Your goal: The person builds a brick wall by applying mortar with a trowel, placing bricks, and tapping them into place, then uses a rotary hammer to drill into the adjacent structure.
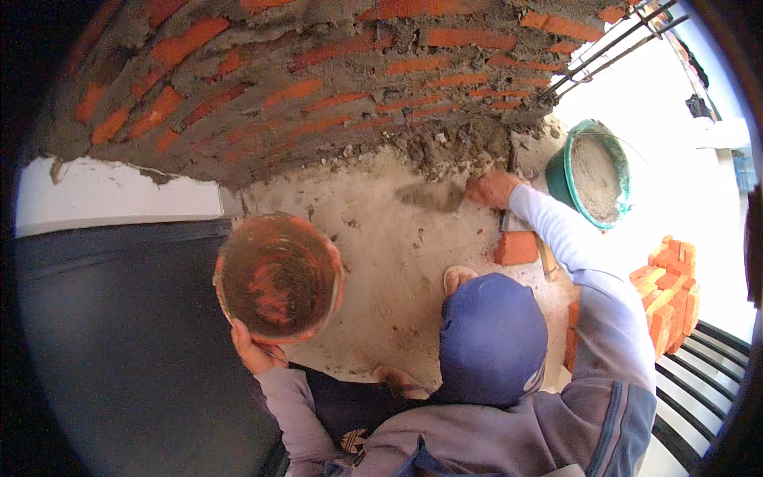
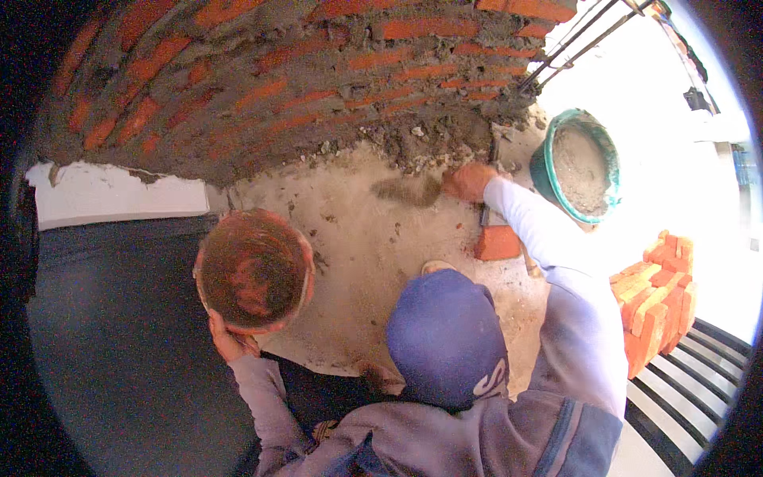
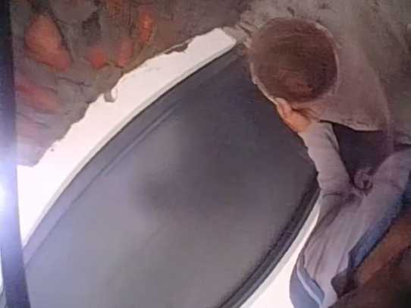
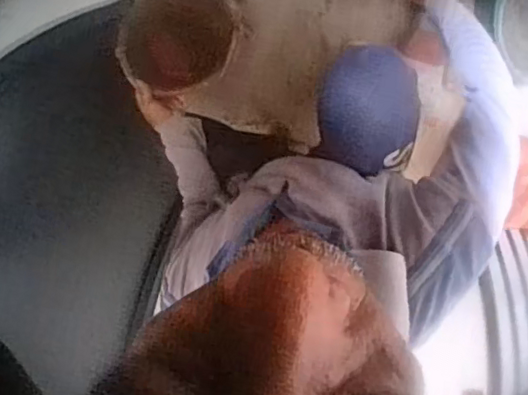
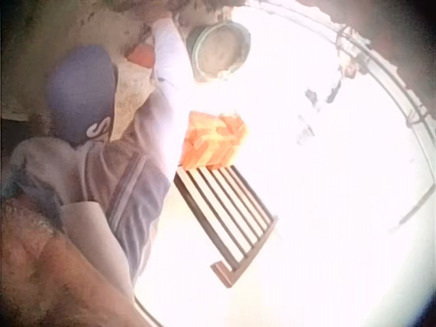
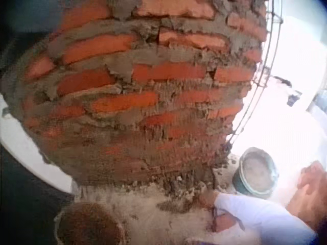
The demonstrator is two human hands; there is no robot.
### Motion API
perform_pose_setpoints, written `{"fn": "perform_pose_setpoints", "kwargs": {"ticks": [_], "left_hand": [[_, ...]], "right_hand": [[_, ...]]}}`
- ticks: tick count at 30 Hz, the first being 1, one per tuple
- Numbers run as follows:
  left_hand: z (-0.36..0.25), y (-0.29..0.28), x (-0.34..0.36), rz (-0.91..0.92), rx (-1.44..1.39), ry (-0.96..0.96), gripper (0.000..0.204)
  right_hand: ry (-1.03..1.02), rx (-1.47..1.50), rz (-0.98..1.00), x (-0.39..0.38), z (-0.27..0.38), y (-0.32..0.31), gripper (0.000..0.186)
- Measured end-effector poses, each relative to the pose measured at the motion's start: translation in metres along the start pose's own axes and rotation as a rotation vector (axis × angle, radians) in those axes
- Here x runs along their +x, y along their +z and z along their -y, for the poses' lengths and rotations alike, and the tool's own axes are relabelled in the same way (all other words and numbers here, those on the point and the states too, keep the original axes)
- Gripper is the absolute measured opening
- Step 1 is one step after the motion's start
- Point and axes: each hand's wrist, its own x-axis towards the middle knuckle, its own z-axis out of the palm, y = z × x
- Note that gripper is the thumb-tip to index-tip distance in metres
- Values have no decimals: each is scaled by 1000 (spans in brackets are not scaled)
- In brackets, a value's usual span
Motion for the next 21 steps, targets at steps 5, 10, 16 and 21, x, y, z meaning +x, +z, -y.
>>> {"fn": "perform_pose_setpoints", "kwargs": {"ticks": [5,10,16,21], "left_hand": [[-8,33,-26,88,-34,-79,32],[-1,79,-37,127,-48,-198,26],[23,92,-31,322,-37,-275,30],[26,104,-30,392,61,-220,26]], "right_hand": [[70,-90,-21,70,-58,-35,49],[195,-65,-141,59,-39,-50,46],[10,55,-503,-22,64,-42,37],[436,642,-360,-61,109,-20,38]]}}
